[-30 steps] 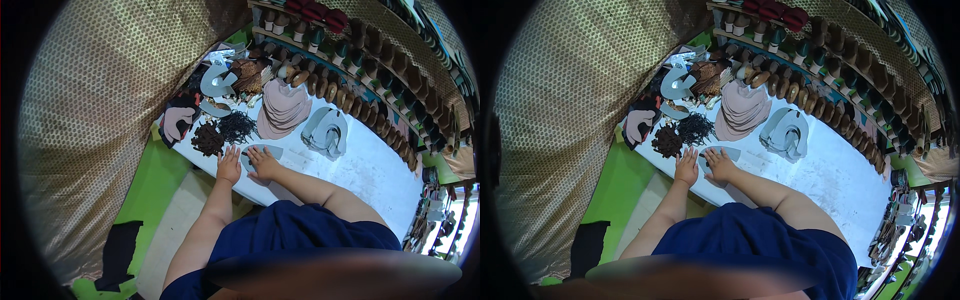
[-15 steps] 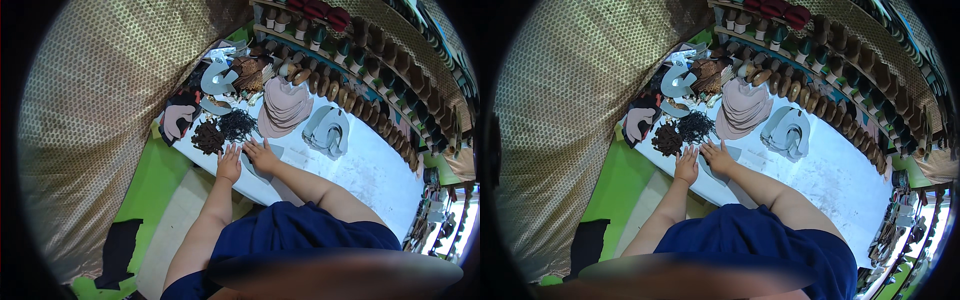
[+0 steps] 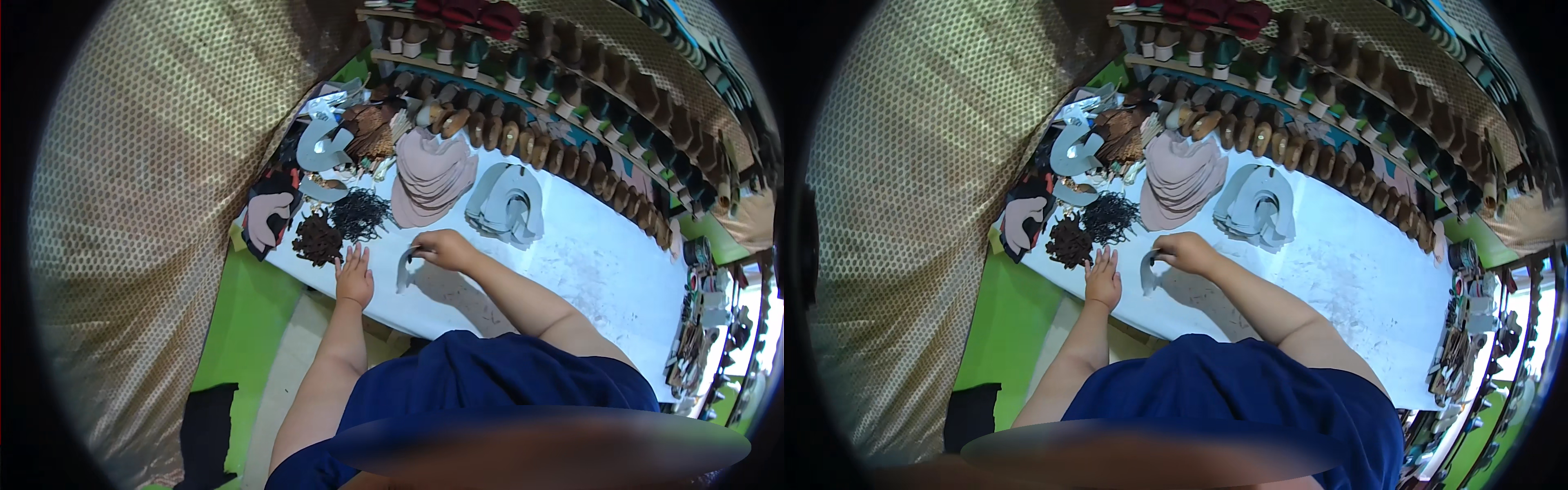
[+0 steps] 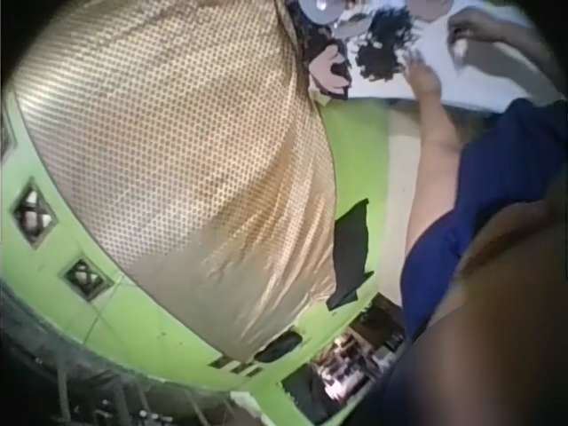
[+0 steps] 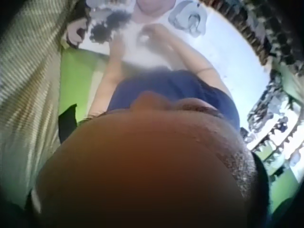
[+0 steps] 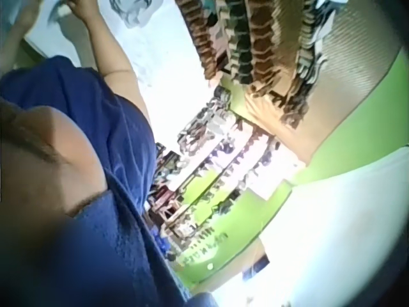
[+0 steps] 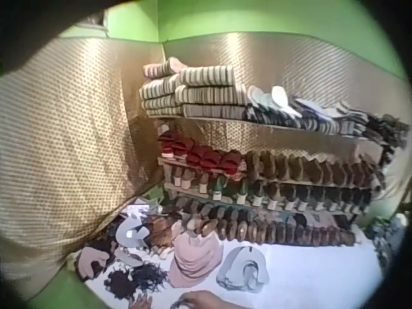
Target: Placing and organizing cut shoe material components onto templates on a workbench.
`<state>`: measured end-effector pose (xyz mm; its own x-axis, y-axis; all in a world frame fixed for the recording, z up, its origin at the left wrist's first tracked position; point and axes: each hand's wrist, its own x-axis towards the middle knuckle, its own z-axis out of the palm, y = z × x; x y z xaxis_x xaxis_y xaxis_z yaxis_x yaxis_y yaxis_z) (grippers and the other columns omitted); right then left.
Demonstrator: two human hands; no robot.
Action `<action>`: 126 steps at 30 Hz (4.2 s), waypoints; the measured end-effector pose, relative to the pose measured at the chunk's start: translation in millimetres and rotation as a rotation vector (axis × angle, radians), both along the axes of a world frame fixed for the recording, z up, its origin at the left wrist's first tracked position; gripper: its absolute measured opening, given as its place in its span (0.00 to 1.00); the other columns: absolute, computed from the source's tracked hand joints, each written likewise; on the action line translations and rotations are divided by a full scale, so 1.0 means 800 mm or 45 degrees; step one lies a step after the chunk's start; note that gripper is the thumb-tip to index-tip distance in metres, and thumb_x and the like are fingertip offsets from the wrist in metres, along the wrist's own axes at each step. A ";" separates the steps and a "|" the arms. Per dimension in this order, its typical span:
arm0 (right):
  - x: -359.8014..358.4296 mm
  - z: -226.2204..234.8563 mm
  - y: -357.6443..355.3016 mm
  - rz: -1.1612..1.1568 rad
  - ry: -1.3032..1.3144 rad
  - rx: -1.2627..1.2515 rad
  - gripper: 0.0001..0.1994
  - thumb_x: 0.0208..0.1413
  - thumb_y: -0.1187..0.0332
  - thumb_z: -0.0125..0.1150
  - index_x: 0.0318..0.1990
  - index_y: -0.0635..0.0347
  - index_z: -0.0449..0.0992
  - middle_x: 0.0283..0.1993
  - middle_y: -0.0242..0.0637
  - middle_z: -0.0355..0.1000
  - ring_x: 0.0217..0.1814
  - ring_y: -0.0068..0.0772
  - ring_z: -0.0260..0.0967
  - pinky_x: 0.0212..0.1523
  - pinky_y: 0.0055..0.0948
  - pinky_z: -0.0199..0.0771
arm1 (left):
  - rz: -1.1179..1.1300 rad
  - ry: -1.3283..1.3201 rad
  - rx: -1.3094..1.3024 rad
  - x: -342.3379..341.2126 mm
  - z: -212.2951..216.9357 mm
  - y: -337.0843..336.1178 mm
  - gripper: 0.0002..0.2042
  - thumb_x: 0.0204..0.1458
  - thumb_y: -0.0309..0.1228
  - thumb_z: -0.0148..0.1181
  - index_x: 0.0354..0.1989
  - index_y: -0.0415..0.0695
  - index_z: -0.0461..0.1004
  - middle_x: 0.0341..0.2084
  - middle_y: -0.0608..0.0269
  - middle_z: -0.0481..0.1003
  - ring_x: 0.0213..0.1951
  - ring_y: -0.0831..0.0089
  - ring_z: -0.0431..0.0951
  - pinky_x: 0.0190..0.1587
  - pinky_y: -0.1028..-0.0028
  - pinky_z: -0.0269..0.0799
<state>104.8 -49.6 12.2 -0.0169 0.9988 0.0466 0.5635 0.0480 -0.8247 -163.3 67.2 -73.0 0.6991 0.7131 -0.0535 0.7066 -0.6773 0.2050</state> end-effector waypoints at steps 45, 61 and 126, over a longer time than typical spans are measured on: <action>0.341 -0.099 -0.221 -1.772 -0.689 -0.650 0.07 0.57 0.68 0.59 0.40 0.48 0.82 0.74 0.39 0.55 0.82 0.51 0.31 0.71 0.74 0.29 | -0.021 0.053 0.013 0.006 0.002 -0.004 0.31 0.55 0.28 0.49 0.71 0.45 0.56 0.74 0.57 0.50 0.74 0.56 0.47 0.73 0.47 0.32; 0.283 -0.119 -0.262 -1.925 -0.549 -0.660 0.22 0.59 0.56 0.58 0.61 0.42 0.74 0.73 0.41 0.55 0.80 0.53 0.37 0.69 0.79 0.26 | -0.017 0.049 0.033 0.000 -0.003 -0.002 0.31 0.55 0.29 0.50 0.71 0.47 0.57 0.74 0.58 0.50 0.74 0.56 0.48 0.73 0.47 0.34; -0.046 -0.080 0.050 0.056 -0.441 -0.011 0.24 0.55 0.57 0.61 0.59 0.49 0.74 0.60 0.42 0.72 0.67 0.47 0.64 0.67 0.62 0.55 | 0.019 0.018 -0.015 0.003 0.001 0.000 0.32 0.55 0.34 0.53 0.71 0.53 0.57 0.73 0.62 0.52 0.74 0.62 0.50 0.73 0.48 0.36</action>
<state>68.3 -9.4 -51.6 -0.0734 0.9971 0.0218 0.8077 0.0723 -0.5852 -161.1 67.2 -72.4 0.6876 0.7225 -0.0720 0.7194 -0.6644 0.2027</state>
